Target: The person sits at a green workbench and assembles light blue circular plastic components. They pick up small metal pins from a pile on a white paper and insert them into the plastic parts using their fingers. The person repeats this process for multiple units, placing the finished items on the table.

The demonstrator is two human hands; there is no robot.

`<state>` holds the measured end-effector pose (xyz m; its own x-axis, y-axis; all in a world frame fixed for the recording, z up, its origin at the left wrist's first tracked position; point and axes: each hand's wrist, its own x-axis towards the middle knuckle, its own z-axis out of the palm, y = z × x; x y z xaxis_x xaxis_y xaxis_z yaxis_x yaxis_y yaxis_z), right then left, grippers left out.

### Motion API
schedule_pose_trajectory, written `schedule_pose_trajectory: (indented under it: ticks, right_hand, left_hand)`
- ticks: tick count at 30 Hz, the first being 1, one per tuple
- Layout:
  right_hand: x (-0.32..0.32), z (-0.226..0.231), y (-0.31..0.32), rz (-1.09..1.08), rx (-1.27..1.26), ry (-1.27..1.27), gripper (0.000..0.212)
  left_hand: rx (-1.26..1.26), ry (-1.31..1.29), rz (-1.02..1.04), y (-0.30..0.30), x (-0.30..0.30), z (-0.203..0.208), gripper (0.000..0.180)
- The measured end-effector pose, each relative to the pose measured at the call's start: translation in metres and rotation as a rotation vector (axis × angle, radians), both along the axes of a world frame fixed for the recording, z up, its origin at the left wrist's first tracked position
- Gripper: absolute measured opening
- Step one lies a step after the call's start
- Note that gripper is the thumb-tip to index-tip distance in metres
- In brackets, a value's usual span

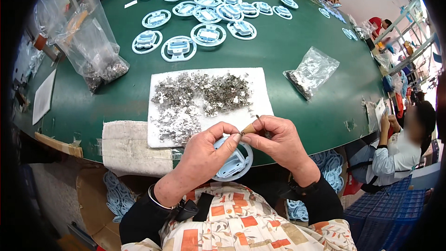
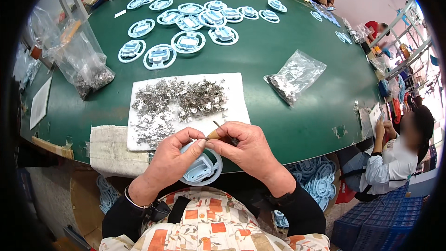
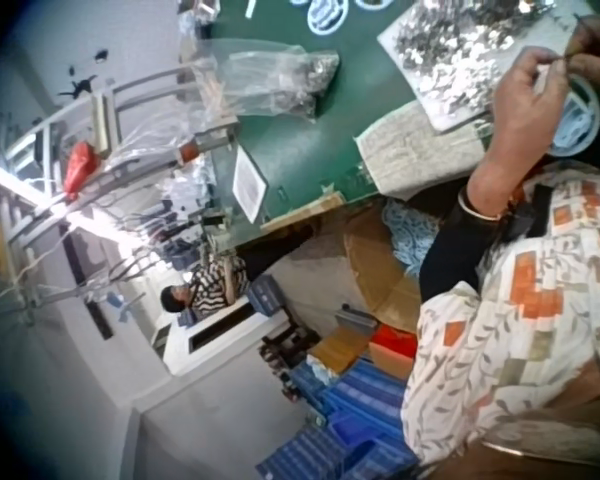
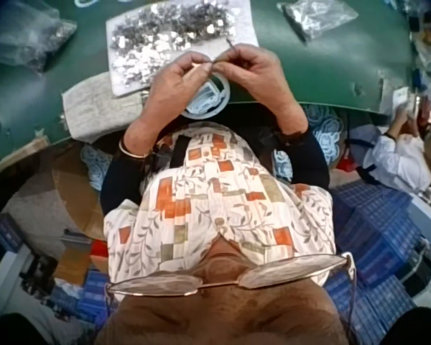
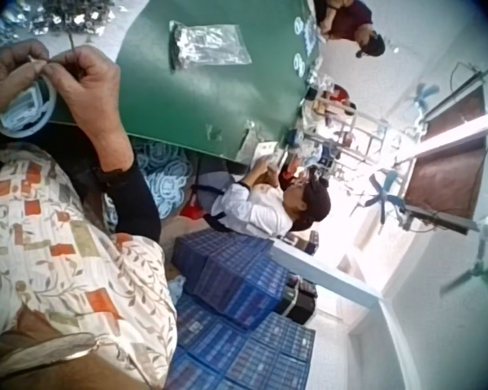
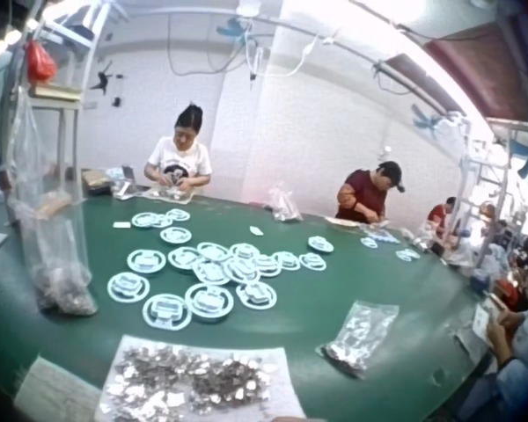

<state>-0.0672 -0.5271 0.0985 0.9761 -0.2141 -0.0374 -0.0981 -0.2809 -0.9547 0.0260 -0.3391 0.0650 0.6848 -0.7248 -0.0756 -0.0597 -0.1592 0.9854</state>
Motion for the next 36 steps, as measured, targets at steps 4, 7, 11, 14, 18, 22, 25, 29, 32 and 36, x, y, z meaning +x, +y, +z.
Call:
schedule_pose_trajectory:
  ticks: [4, 7, 11, 14, 18, 22, 25, 29, 32, 36]
  right_hand:
    - [-0.001, 0.008, -0.006, 0.034, -0.021, 0.048, 0.011]
    - [0.0, 0.012, -0.005, 0.047, -0.081, 0.038, 0.01]
    - [-0.002, 0.012, -0.006, 0.003, -0.054, 0.062, 0.009]
    - [-0.007, 0.003, -0.003, -0.043, 0.029, 0.013, 0.007]
    - [-0.008, -0.001, 0.007, -0.034, -0.25, -0.142, 0.006]
    - [-0.005, -0.009, 0.011, 0.003, -0.404, -0.213, 0.008]
    - [-0.001, -0.011, 0.014, 0.009, -0.45, -0.217, 0.009]
    - [0.001, -0.009, 0.014, 0.02, -0.481, -0.194, 0.009]
    - [0.004, -0.006, 0.011, -0.02, -0.433, -0.163, 0.009]
    - [0.012, -0.005, -0.002, -0.13, -0.432, -0.091, 0.007]
  left_hand:
    - [0.041, -0.083, -0.011, 0.0, -0.001, 0.005, 0.022]
    - [0.073, -0.149, -0.023, -0.001, 0.0, 0.009, 0.022]
    - [-0.043, -0.096, 0.023, -0.002, -0.002, -0.001, 0.021]
    - [-0.047, 0.112, 0.044, 0.001, 0.003, 0.001, 0.023]
    - [-0.044, 0.085, 0.061, -0.002, 0.006, -0.004, 0.027]
    - [0.015, 0.117, 0.06, -0.001, 0.008, -0.001, 0.029]
    - [0.026, 0.116, 0.068, -0.003, 0.008, -0.005, 0.029]
    - [0.053, 0.103, 0.056, -0.003, 0.009, -0.003, 0.029]
    - [0.043, 0.104, 0.058, -0.001, 0.009, -0.001, 0.029]
    - [0.046, 0.109, -0.031, 0.009, 0.006, 0.005, 0.029]
